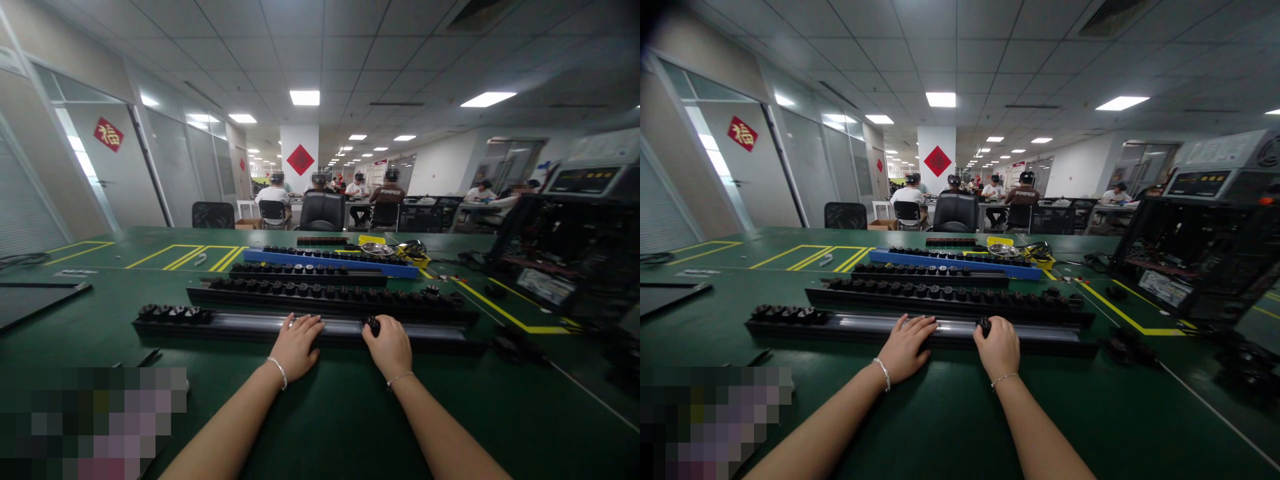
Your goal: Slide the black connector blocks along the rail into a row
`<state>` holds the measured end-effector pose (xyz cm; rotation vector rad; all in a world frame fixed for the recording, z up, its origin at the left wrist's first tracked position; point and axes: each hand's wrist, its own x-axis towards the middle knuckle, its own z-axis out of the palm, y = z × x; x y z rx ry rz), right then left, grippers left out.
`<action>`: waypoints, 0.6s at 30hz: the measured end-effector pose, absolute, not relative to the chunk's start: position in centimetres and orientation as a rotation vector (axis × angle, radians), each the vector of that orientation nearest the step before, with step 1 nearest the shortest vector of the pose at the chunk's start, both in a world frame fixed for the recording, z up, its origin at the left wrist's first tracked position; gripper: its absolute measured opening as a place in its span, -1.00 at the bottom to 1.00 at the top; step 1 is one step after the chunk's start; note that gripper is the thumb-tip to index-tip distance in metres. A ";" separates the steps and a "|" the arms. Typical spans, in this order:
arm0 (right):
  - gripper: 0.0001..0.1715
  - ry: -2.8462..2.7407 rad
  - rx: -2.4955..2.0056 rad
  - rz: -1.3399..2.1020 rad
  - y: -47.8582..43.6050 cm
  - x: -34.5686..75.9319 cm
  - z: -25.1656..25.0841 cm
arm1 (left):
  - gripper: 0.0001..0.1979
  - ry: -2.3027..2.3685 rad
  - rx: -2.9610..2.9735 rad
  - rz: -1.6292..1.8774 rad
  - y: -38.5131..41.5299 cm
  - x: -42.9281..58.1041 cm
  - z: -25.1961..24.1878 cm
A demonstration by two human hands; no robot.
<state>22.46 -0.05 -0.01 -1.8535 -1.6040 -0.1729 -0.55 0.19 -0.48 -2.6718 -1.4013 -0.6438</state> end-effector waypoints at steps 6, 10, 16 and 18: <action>-0.68 -1.587 -1.858 -0.178 -0.1 22.6 0.1 | -0.44 -1.410 -2.680 -0.646 0.3 -0.6 -0.5; -0.67 -1.580 -1.867 -0.177 -0.2 22.7 0.1 | -0.44 -1.405 -2.674 -0.638 0.3 -0.6 -0.5; -0.68 -1.568 -1.882 -0.170 -0.1 22.8 0.1 | -0.45 -1.397 -2.674 -0.633 0.3 -0.6 -0.6; -0.68 -1.571 -1.877 -0.180 -0.1 22.9 0.1 | -0.45 -1.393 -2.672 -0.640 0.3 -0.7 -0.6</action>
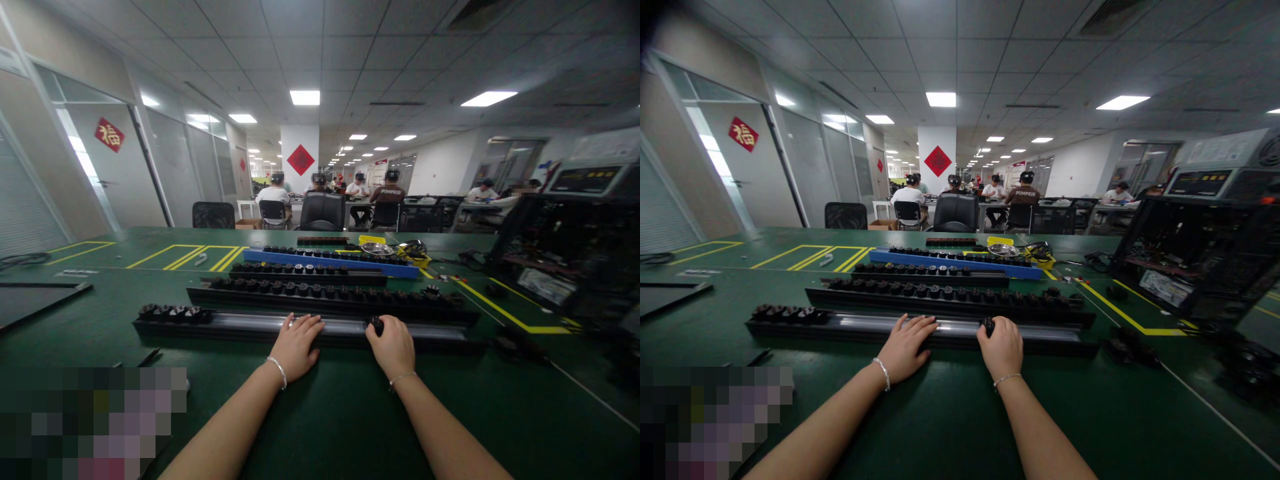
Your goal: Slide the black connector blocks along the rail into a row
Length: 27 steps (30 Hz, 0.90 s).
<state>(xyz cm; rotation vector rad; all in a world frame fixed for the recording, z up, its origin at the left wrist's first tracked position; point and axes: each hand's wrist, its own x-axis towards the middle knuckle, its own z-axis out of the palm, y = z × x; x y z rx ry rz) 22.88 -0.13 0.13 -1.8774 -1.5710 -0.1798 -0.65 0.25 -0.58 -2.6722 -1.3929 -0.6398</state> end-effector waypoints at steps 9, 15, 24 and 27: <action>-0.68 -1.553 -1.903 -0.183 -0.1 23.4 0.1 | -0.44 -1.401 -2.681 -0.634 0.2 -0.6 -0.4; -0.68 -1.519 -1.909 -0.178 0.0 23.6 0.0 | -0.44 -1.404 -2.673 -0.612 0.3 -0.7 -0.5; -0.69 -1.503 -1.933 -0.194 0.0 24.1 0.2 | -0.45 -1.398 -2.678 -0.599 0.2 -0.7 -0.3; -0.71 -1.496 -1.935 -0.191 -0.1 24.3 0.3 | -0.45 -1.401 -2.673 -0.600 0.2 -0.7 -0.3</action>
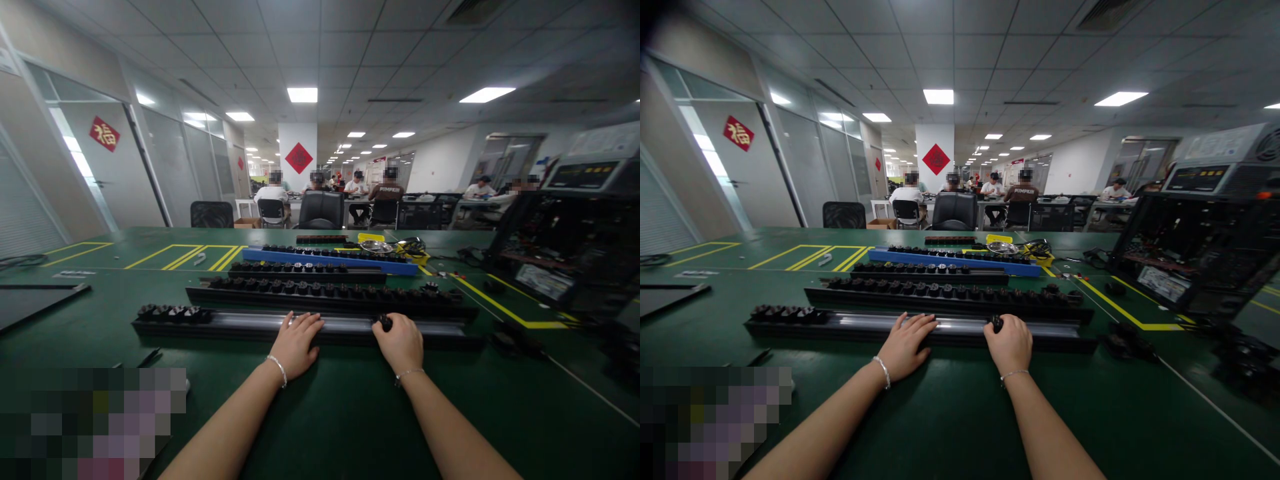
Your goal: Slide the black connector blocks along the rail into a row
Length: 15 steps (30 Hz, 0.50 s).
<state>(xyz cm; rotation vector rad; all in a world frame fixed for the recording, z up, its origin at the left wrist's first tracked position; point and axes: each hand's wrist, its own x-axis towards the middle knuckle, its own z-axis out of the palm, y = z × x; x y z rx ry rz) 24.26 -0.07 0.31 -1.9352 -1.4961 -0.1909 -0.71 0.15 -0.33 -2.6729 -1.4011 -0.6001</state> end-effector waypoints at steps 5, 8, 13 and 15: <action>-0.71 -1.474 -1.949 -0.208 0.0 24.7 0.3 | -0.45 -1.405 -2.673 -0.607 0.2 -0.7 -0.4; -0.71 -1.464 -1.953 -0.211 -0.1 24.9 0.4 | -0.45 -1.404 -2.678 -0.609 0.2 -0.7 -0.4; -0.71 -1.464 -1.940 -0.205 -0.1 25.0 0.5 | -0.45 -1.403 -2.682 -0.611 0.2 -0.7 -0.4; -0.70 -1.463 -1.943 -0.207 -0.1 25.0 0.5 | -0.45 -1.402 -2.686 -0.605 0.2 -0.8 -0.4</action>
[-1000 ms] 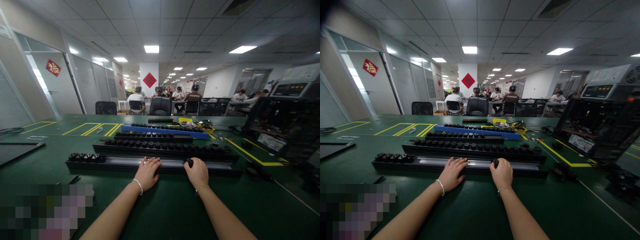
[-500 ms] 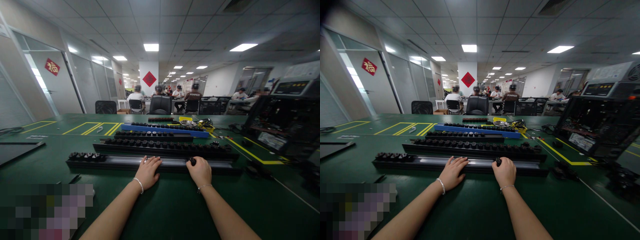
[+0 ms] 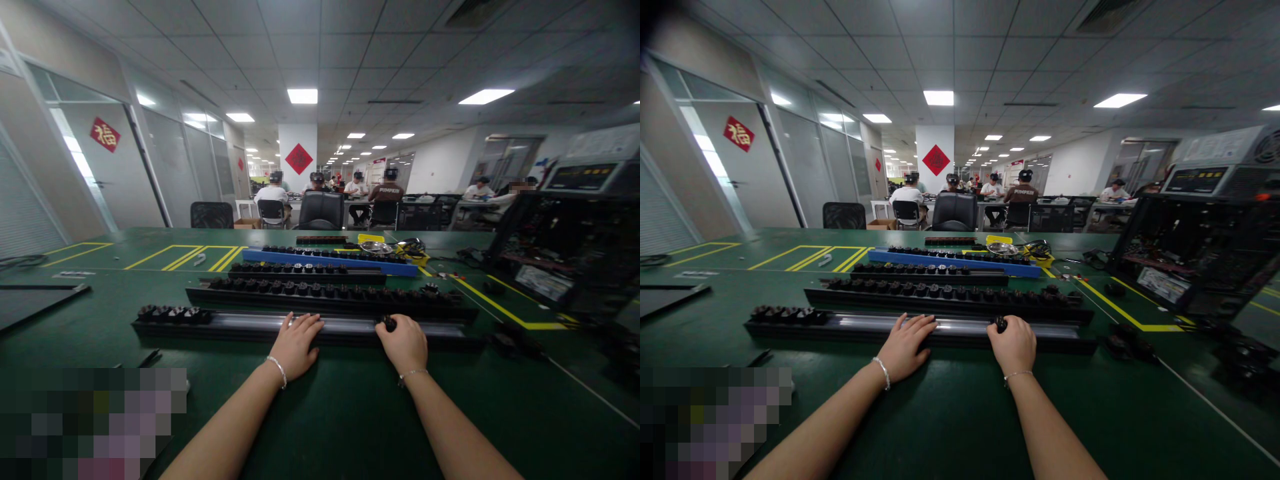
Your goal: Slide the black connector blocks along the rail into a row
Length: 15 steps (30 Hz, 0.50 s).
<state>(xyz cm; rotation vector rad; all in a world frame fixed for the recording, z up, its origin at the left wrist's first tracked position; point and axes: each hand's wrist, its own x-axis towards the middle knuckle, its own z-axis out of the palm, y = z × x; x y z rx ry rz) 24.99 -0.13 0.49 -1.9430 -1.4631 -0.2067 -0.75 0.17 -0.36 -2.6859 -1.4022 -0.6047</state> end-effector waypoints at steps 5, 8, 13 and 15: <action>-0.69 -1.460 -1.939 -0.193 -0.1 25.1 0.5 | -0.45 -1.406 -2.682 -0.602 0.1 -0.7 -0.3; -0.69 -1.454 -1.935 -0.182 -0.2 25.1 0.6 | -0.45 -1.403 -2.677 -0.604 0.1 -0.7 -0.3; -0.70 -1.473 -1.946 -0.175 -0.3 25.1 0.6 | -0.45 -1.404 -2.679 -0.613 0.1 -0.7 -0.3; -0.71 -1.474 -1.961 -0.187 -0.3 25.0 0.5 | -0.46 -1.407 -2.680 -0.618 0.1 -0.7 -0.3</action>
